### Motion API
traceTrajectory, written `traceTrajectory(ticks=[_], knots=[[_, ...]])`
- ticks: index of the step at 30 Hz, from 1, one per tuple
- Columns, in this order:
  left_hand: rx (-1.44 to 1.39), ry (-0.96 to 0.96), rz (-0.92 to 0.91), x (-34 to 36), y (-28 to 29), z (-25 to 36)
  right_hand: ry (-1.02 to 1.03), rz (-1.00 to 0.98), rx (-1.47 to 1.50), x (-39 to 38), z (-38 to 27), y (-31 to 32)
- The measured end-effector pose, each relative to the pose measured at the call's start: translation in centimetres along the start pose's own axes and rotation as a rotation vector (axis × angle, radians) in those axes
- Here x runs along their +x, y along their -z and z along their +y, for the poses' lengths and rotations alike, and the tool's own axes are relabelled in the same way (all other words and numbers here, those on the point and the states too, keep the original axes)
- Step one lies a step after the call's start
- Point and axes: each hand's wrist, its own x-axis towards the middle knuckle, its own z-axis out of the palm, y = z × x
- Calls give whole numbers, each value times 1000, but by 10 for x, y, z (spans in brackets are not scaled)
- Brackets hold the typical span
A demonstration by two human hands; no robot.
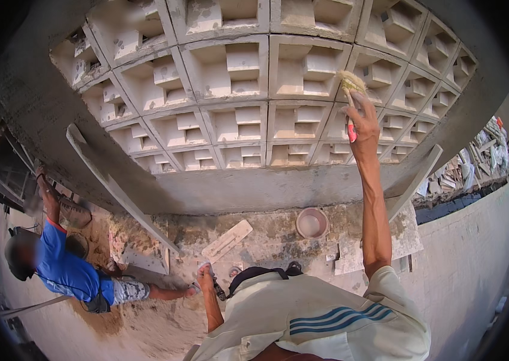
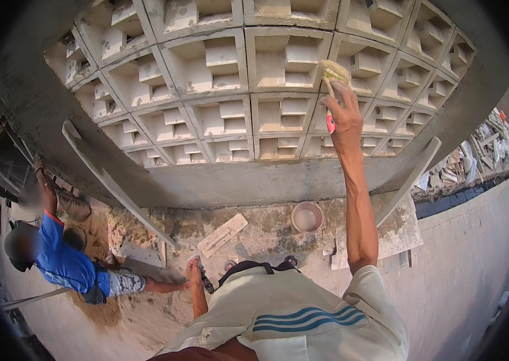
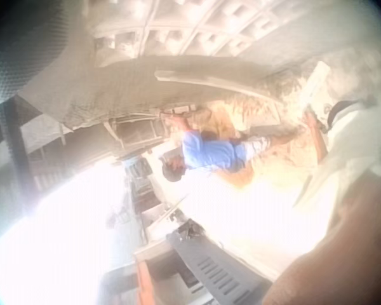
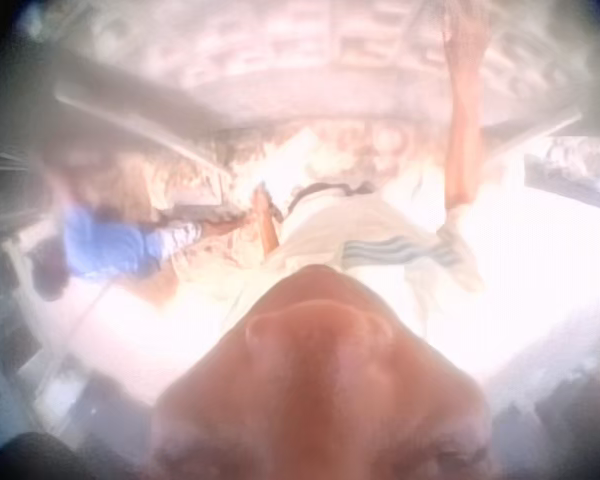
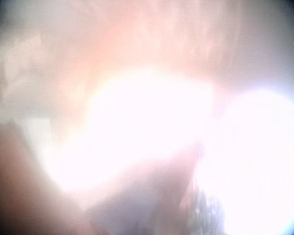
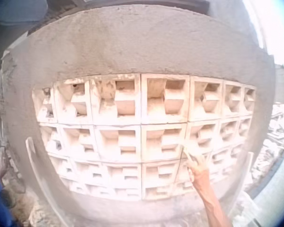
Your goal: The person uses a brush to apply a liquid to a grid-patterned ceiling, then uses a trowel to smooth and apply plaster to the surface. The person works on the ceiling while standing on the ground, with another worker visible in the background.
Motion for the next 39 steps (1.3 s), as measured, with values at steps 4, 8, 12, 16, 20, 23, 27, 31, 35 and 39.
traceTrajectory(ticks=[4,8,12,16,20,23,27,31,35,39], knots=[[60,21,-60,24,-5,14,9,-148,-107,0,-17,-29],[90,-10,-56,43,7,16,-165,-101,231,-33,-48,-37],[71,32,-90,52,26,11,-393,400,137,-31,-29,-59],[82,14,-159,84,35,10,-330,253,359,-17,-127,-116],[77,104,-247,87,36,39,-148,-107,806,19,-196,-99],[111,134,-228,87,49,61,-51,234,505,74,-183,-96],[56,212,-232,85,59,54,-170,451,164,117,-170,-101],[40,254,-317,96,61,59,17,-222,917,93,-251,-114],[-33,197,-457,83,23,105,-70,-141,855,33,-294,-119],[-373,200,-572,10,-50,199,-107,-466,1018,-59,-317,-102]])
